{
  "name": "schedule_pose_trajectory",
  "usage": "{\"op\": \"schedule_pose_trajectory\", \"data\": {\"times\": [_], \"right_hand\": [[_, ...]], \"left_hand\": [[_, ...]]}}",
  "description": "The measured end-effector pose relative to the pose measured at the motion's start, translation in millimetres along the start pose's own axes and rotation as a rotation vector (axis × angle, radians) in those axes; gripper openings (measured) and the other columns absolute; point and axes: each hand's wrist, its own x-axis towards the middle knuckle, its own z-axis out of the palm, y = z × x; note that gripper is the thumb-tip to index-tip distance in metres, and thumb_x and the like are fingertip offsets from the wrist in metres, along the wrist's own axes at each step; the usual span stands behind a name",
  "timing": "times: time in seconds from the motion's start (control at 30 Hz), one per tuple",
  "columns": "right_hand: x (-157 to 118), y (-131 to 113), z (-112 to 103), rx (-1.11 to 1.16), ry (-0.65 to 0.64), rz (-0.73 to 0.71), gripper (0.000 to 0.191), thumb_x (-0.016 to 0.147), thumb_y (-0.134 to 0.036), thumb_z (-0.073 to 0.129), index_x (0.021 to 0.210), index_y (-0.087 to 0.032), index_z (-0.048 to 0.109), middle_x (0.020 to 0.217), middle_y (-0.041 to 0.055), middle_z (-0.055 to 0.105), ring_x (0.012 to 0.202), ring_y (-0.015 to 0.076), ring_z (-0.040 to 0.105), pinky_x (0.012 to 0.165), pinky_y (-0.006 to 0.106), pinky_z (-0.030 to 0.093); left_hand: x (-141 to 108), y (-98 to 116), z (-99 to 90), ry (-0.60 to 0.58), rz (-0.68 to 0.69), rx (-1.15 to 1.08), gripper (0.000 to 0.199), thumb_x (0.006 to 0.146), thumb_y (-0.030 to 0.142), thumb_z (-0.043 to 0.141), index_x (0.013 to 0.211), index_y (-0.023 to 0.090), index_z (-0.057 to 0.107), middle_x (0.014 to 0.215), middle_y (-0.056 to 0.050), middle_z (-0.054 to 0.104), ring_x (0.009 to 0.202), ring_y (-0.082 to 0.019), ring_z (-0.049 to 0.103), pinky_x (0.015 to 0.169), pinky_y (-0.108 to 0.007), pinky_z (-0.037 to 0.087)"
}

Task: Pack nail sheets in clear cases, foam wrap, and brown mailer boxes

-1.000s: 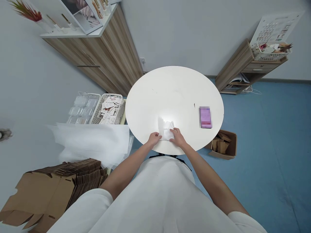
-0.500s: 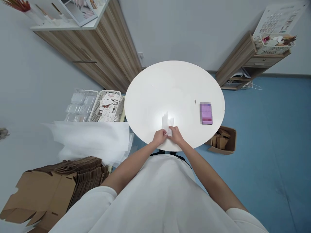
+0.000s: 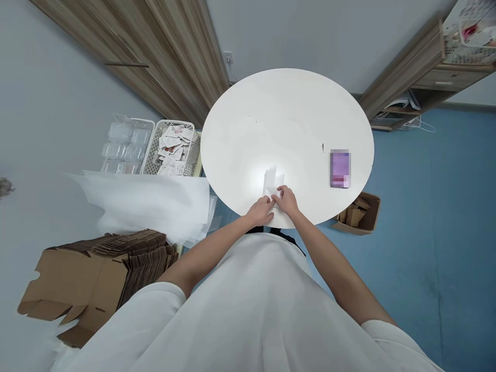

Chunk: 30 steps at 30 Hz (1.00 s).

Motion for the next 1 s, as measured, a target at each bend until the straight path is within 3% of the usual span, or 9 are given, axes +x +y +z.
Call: {"op": "schedule_pose_trajectory", "data": {"times": [0.07, 0.17, 0.27, 0.37, 0.57, 0.77, 0.87, 1.0], "right_hand": [[2.0, 1.8, 1.8, -0.015, 0.006, 0.005, 0.033, 0.070, -0.037, 0.053, 0.099, -0.020, 0.049, 0.082, 0.0016, 0.047, 0.071, 0.0150, 0.049, 0.065, 0.030, 0.043], [4.1, 7.0, 1.3, 0.004, -0.013, -0.017, 0.031, 0.069, -0.034, 0.053, 0.097, -0.021, 0.048, 0.079, -0.0002, 0.046, 0.068, 0.0140, 0.047, 0.064, 0.030, 0.043], [3.8, 10.9, -0.4, 0.045, -0.039, -0.040, 0.031, 0.069, -0.030, 0.053, 0.098, -0.021, 0.048, 0.078, -0.0009, 0.046, 0.066, 0.0126, 0.046, 0.065, 0.029, 0.044], [1.8, 12.5, -0.6, 0.062, -0.046, -0.042, 0.033, 0.069, -0.027, 0.053, 0.100, -0.021, 0.048, 0.082, 0.0001, 0.047, 0.068, 0.0121, 0.047, 0.068, 0.030, 0.045], [-13.6, 14.3, -6.0, 0.004, -0.030, -0.171, 0.041, 0.074, -0.024, 0.047, 0.114, -0.020, 0.044, 0.102, 0.0071, 0.048, 0.087, 0.0177, 0.050, 0.079, 0.035, 0.045], [-31.2, 8.0, -15.2, -0.299, -0.147, -0.449, 0.057, 0.073, -0.029, 0.056, 0.126, -0.025, 0.036, 0.132, 0.0075, 0.035, 0.116, 0.0284, 0.034, 0.093, 0.045, 0.034], [-27.1, 3.5, -9.4, -0.372, -0.162, -0.461, 0.064, 0.072, -0.035, 0.059, 0.129, -0.024, 0.033, 0.131, 0.0073, 0.038, 0.115, 0.0300, 0.033, 0.094, 0.045, 0.034], [-17.9, 1.0, 1.2, -0.418, -0.144, -0.410, 0.054, 0.076, -0.035, 0.057, 0.125, -0.024, 0.038, 0.127, 0.0090, 0.040, 0.111, 0.0319, 0.033, 0.090, 0.045, 0.036]], "left_hand": [[-2.6, -1.9, -2.1, -0.036, 0.041, 0.034, 0.047, 0.065, 0.021, 0.059, 0.112, 0.021, 0.054, 0.093, -0.008, 0.048, 0.091, -0.024, 0.048, 0.084, -0.033, 0.039], [-2.8, -7.0, -8.9, -0.055, 0.083, 0.131, 0.039, 0.075, 0.025, 0.051, 0.114, 0.021, 0.053, 0.099, -0.009, 0.050, 0.093, -0.023, 0.048, 0.086, -0.035, 0.037], [2.2, -12.1, -14.4, 0.017, 0.083, 0.238, 0.035, 0.080, 0.025, 0.045, 0.114, 0.022, 0.053, 0.111, -0.010, 0.048, 0.104, -0.025, 0.044, 0.091, -0.040, 0.034], [10.4, -15.0, -12.9, 0.077, 0.132, 0.278, 0.037, 0.078, 0.024, 0.050, 0.116, 0.024, 0.051, 0.125, -0.009, 0.041, 0.117, -0.028, 0.034, 0.096, -0.045, 0.027], [20.9, -18.3, -2.3, 0.104, 0.162, 0.227, 0.035, 0.075, 0.021, 0.055, 0.110, 0.026, 0.054, 0.127, -0.009, 0.041, 0.121, -0.029, 0.030, 0.099, -0.047, 0.022], [21.6, -20.3, -2.7, 0.087, 0.145, 0.208, 0.033, 0.076, 0.023, 0.054, 0.108, 0.025, 0.056, 0.129, -0.007, 0.040, 0.123, -0.028, 0.028, 0.100, -0.046, 0.024], [21.8, -22.2, -4.5, 0.088, 0.160, 0.114, 0.036, 0.074, 0.020, 0.054, 0.110, 0.024, 0.055, 0.129, -0.007, 0.041, 0.124, -0.027, 0.028, 0.101, -0.045, 0.024], [18.3, -26.4, -12.2, 0.053, 0.175, 0.024, 0.047, 0.070, 0.012, 0.052, 0.116, 0.021, 0.051, 0.131, -0.007, 0.041, 0.125, -0.026, 0.028, 0.104, -0.044, 0.023]]}}
